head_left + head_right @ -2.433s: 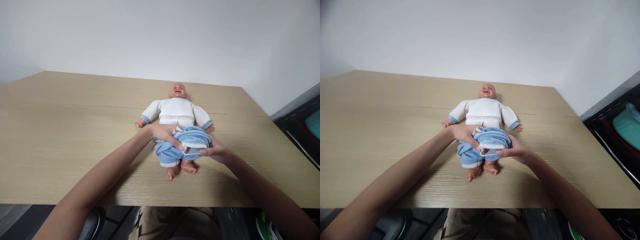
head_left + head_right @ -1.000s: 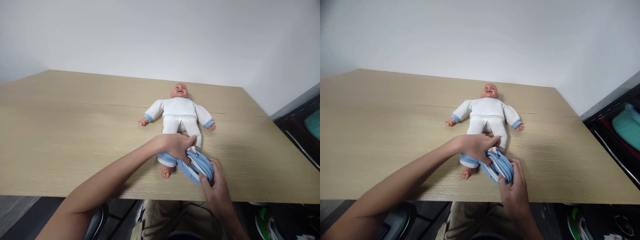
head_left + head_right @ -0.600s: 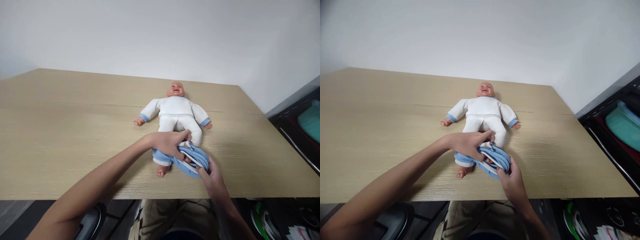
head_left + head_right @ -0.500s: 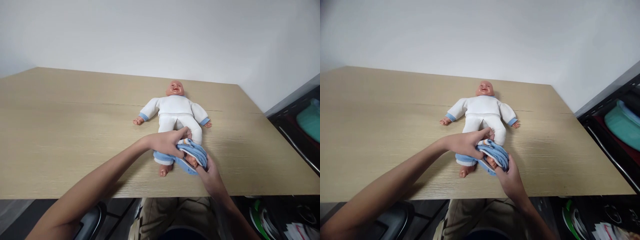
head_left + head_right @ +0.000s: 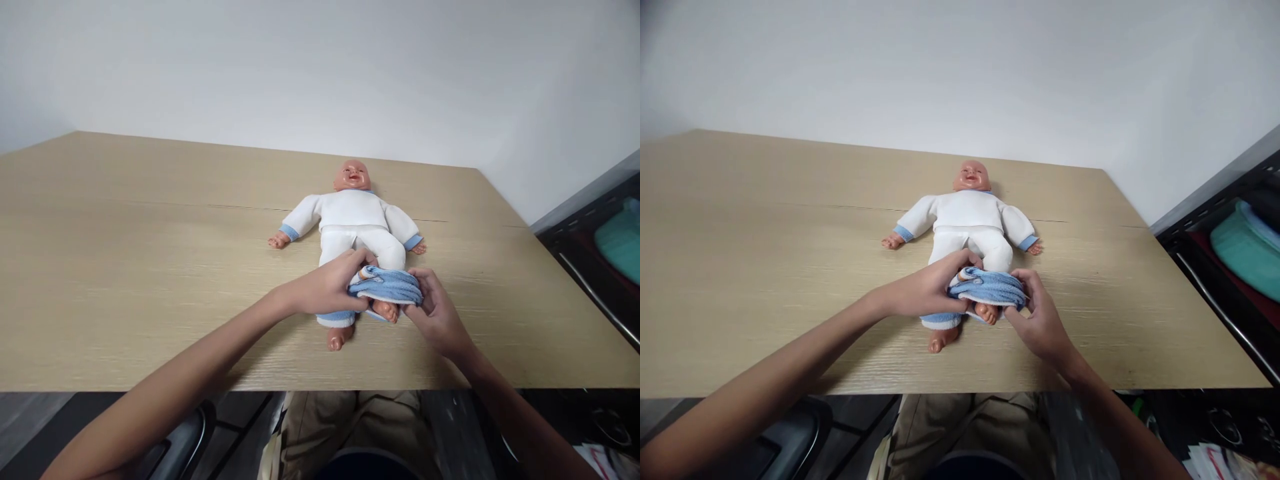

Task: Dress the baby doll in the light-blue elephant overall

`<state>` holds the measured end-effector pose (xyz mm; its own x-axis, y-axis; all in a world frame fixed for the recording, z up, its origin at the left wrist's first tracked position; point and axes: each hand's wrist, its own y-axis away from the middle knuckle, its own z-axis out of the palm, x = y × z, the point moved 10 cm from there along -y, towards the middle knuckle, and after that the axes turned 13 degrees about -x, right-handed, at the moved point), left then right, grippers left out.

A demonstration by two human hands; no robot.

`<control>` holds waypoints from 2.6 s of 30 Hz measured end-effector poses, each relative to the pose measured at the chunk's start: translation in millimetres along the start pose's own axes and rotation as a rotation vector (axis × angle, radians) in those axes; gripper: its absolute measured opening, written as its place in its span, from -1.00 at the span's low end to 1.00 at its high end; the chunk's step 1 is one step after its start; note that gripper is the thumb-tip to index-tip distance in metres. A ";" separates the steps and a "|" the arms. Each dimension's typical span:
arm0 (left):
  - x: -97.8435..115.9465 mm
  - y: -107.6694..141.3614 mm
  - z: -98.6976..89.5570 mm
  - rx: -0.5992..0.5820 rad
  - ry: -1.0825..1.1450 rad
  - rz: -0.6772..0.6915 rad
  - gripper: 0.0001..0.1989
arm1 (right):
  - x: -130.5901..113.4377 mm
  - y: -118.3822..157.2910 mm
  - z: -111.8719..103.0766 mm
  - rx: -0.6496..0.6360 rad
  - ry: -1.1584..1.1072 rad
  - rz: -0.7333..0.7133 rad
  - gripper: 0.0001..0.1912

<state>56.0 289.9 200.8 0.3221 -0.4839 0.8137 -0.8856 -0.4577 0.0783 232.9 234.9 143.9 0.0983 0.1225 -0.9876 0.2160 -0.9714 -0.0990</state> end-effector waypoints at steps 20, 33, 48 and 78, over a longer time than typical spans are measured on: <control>-10.5 1.1 -10.8 0.071 -0.240 0.029 -0.58 | -6.2 -39.3 -0.4 -0.309 0.089 -0.009 -0.61; -44.5 38.1 -71.2 0.280 -0.111 0.113 -0.73 | -18.0 -89.1 -25.5 -0.133 0.118 -0.070 -0.63; -106.1 53.5 -32.1 0.145 0.241 0.002 -0.46 | 43.1 -87.9 -3.2 -0.240 -0.148 0.113 -0.58; -156.5 32.2 -76.7 0.617 0.677 -0.056 -0.35 | 44.7 -138.4 4.7 -0.204 -0.467 0.197 -0.55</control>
<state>-48.6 408.2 120.1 -0.0778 0.0025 0.9970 -0.4765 -0.8785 -0.0350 202.8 373.9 112.9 -0.2754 -0.2065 -0.9389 0.4258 -0.9018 0.0735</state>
